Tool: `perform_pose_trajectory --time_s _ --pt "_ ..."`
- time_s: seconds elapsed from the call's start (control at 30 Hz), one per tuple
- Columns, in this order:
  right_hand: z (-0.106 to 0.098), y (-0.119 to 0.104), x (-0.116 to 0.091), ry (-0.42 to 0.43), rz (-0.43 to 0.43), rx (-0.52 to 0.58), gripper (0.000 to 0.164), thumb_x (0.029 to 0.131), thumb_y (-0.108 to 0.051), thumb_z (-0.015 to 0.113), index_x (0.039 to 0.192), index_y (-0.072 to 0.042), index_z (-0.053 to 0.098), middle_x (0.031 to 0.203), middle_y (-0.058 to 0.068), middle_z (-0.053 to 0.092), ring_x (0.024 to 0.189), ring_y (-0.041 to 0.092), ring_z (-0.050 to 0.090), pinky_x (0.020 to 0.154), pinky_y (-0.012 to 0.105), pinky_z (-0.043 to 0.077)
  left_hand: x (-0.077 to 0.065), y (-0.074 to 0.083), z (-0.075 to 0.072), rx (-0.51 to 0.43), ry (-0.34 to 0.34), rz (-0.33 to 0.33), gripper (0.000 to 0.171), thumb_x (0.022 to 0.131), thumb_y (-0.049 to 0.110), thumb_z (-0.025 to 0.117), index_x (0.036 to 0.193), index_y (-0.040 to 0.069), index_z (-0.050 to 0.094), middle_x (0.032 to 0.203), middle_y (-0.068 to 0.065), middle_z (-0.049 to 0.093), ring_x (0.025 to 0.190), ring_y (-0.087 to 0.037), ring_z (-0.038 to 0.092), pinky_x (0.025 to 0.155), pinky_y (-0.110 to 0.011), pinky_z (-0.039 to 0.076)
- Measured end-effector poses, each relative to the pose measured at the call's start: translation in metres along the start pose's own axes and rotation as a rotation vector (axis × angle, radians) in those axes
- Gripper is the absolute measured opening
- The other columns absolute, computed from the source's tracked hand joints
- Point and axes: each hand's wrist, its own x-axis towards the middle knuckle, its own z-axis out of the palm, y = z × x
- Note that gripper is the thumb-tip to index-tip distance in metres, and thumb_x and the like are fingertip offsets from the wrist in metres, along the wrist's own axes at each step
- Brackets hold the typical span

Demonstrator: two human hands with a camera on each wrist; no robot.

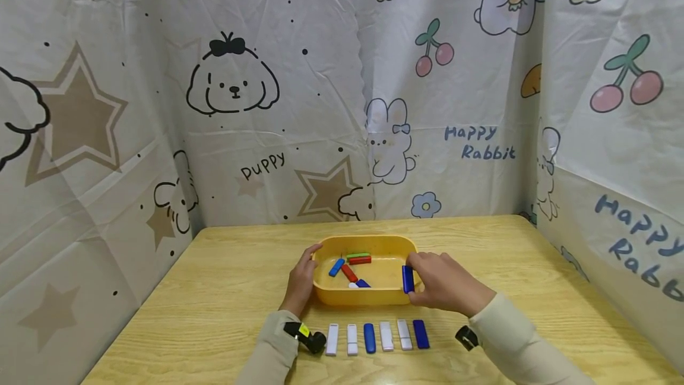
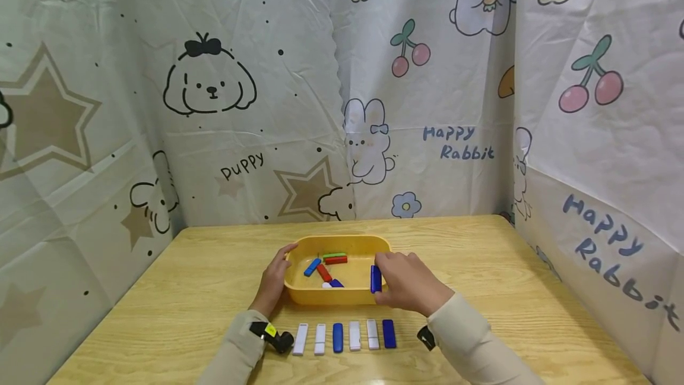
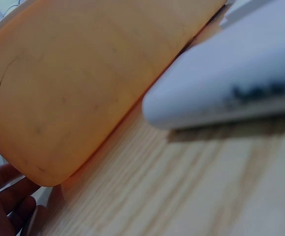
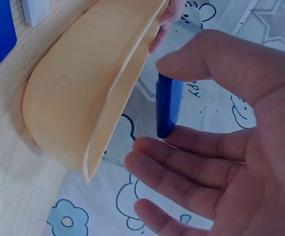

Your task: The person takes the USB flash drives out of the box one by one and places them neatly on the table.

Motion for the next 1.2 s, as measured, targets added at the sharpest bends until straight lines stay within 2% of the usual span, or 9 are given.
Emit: perform_pose_trajectory --time_s 0.1,0.27,0.43,0.57,0.83,1.2 --pt "-0.002 0.003 -0.008 -0.007 -0.002 0.003 0.038 0.072 -0.029 0.08 0.1 -0.014 0.059 0.093 -0.002 0.064 0.076 0.011 0.056 0.074 0.034 0.052 0.001 0.002 0.0 0.006 0.002 0.003 0.042 0.098 0.013 0.039 0.136 0.021 0.054 0.144 -0.006 0.048 0.135 -0.03 0.039 0.111 -0.052 0.027" --pt "-0.004 0.008 -0.02 -0.036 0.003 0.023 0.036 0.072 -0.029 0.079 0.099 -0.014 0.059 0.093 -0.003 0.064 0.077 0.011 0.057 0.071 0.035 0.05 0.002 0.003 -0.002 0.015 0.006 0.01 0.042 0.098 0.012 0.039 0.136 0.021 0.054 0.144 -0.006 0.048 0.135 -0.03 0.04 0.111 -0.052 0.027" --pt "-0.001 0.012 -0.026 -0.124 0.086 0.088 0.04 0.072 -0.028 0.08 0.104 -0.014 0.06 0.101 -0.001 0.066 0.083 0.013 0.059 0.077 0.037 0.051 0.003 0.002 -0.003 0.01 0.001 0.01 0.042 0.098 0.013 0.038 0.136 0.021 0.053 0.145 -0.006 0.047 0.136 -0.03 0.038 0.111 -0.052 0.026" --pt "0.004 0.013 -0.03 -0.191 0.142 0.128 0.04 0.072 -0.027 0.081 0.103 -0.016 0.059 0.097 -0.004 0.064 0.076 0.011 0.054 0.075 0.036 0.05 0.003 0.001 -0.003 0.013 0.0 0.018 0.042 0.098 0.012 0.038 0.136 0.021 0.053 0.144 -0.006 0.048 0.136 -0.029 0.039 0.111 -0.051 0.027" --pt "0.011 0.015 -0.038 -0.242 0.175 0.14 0.038 0.07 -0.025 0.082 0.097 -0.015 0.056 0.087 -0.003 0.061 0.068 0.014 0.049 0.063 0.034 0.043 0.001 0.002 -0.003 0.019 0.0 0.024 0.041 0.099 0.013 0.038 0.136 0.021 0.053 0.145 -0.006 0.048 0.135 -0.029 0.039 0.111 -0.051 0.028" --pt "0.023 0.019 -0.046 -0.347 0.25 0.141 0.041 0.071 -0.025 0.083 0.101 -0.014 0.057 0.083 -0.003 0.057 0.069 0.016 0.049 0.063 0.035 0.043 0.0 0.001 -0.001 0.0 -0.001 0.01 0.042 0.098 0.013 0.038 0.136 0.021 0.053 0.145 -0.006 0.048 0.136 -0.029 0.038 0.111 -0.051 0.027"
